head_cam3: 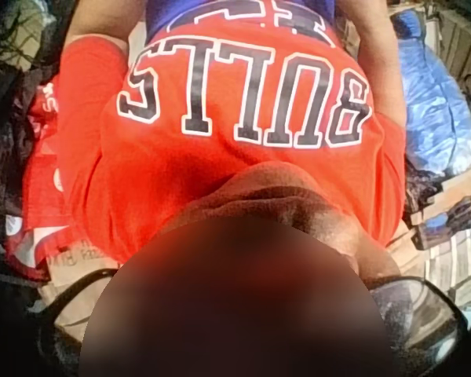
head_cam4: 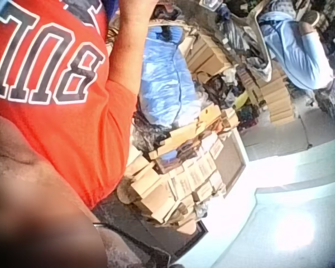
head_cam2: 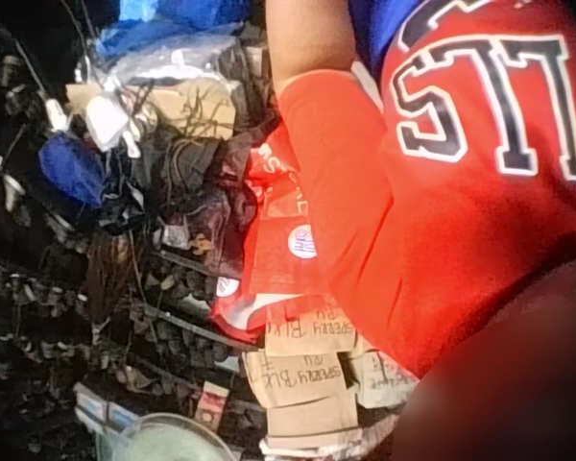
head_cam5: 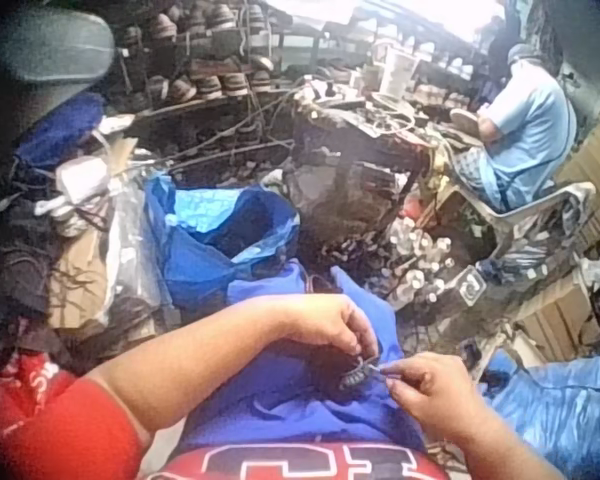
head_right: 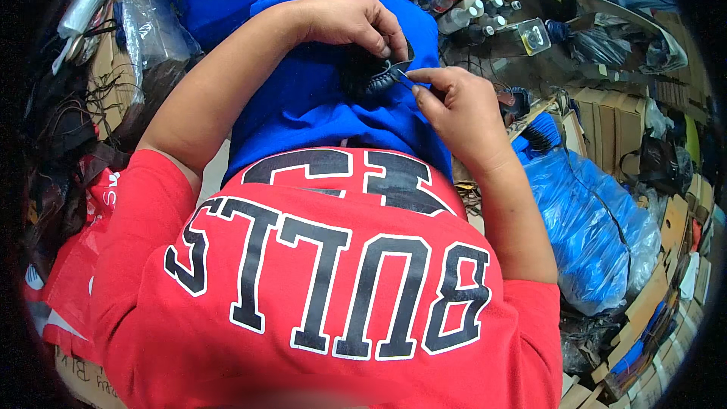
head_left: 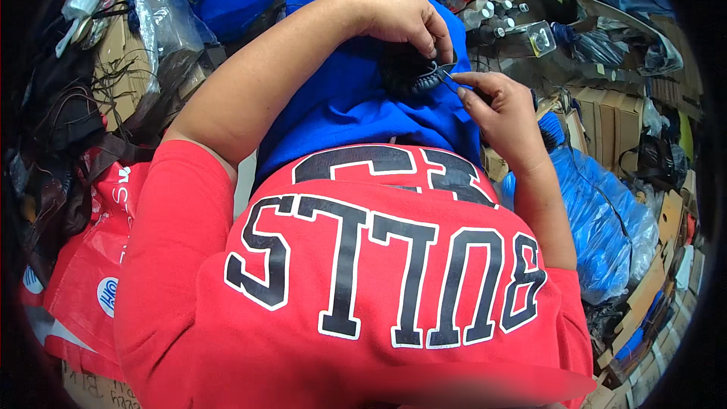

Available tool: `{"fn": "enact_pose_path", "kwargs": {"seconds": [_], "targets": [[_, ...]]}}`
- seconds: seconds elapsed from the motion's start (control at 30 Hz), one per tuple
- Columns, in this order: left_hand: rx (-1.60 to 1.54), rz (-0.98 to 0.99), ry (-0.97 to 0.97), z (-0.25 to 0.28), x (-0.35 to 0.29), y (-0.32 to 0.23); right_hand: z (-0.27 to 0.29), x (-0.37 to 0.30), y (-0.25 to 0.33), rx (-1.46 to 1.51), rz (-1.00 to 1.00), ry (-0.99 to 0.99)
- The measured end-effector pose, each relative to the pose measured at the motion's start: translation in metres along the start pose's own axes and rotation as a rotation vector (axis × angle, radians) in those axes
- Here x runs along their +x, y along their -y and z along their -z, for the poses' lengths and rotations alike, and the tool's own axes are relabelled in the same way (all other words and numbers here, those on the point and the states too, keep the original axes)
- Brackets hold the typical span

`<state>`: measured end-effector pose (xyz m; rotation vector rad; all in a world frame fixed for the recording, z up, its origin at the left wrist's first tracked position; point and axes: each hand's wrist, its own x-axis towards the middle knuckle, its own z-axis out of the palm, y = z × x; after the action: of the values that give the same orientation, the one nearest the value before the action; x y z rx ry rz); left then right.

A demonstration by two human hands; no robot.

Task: The recorder is hand-stitching the edges of a black leather shoe upper part using a needle and thread.

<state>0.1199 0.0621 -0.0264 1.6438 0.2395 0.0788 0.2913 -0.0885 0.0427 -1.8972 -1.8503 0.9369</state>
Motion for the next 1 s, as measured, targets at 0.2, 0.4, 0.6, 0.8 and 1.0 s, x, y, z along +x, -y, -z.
{"fn": "enact_pose_path", "kwargs": {"seconds": [0.2,0.4,0.6,0.8,1.0], "targets": [[0.015,0.008,0.017,0.0,0.002,0.001,0.002,0.002,0.0,-0.206,0.1,-0.044],[0.035,0.036,0.02,-0.001,0.006,0.002,0.006,0.011,-0.001,-0.206,0.208,-0.008],[0.113,0.013,-0.024,-0.004,0.008,0.009,0.015,0.031,-0.033,0.095,0.16,0.143],[0.158,-0.056,-0.024,-0.003,0.007,0.013,0.012,0.051,-0.059,0.247,0.15,0.295],[0.215,0.034,-0.098,-0.006,0.006,0.009,-0.002,0.034,-0.045,0.212,0.143,0.136]]}}
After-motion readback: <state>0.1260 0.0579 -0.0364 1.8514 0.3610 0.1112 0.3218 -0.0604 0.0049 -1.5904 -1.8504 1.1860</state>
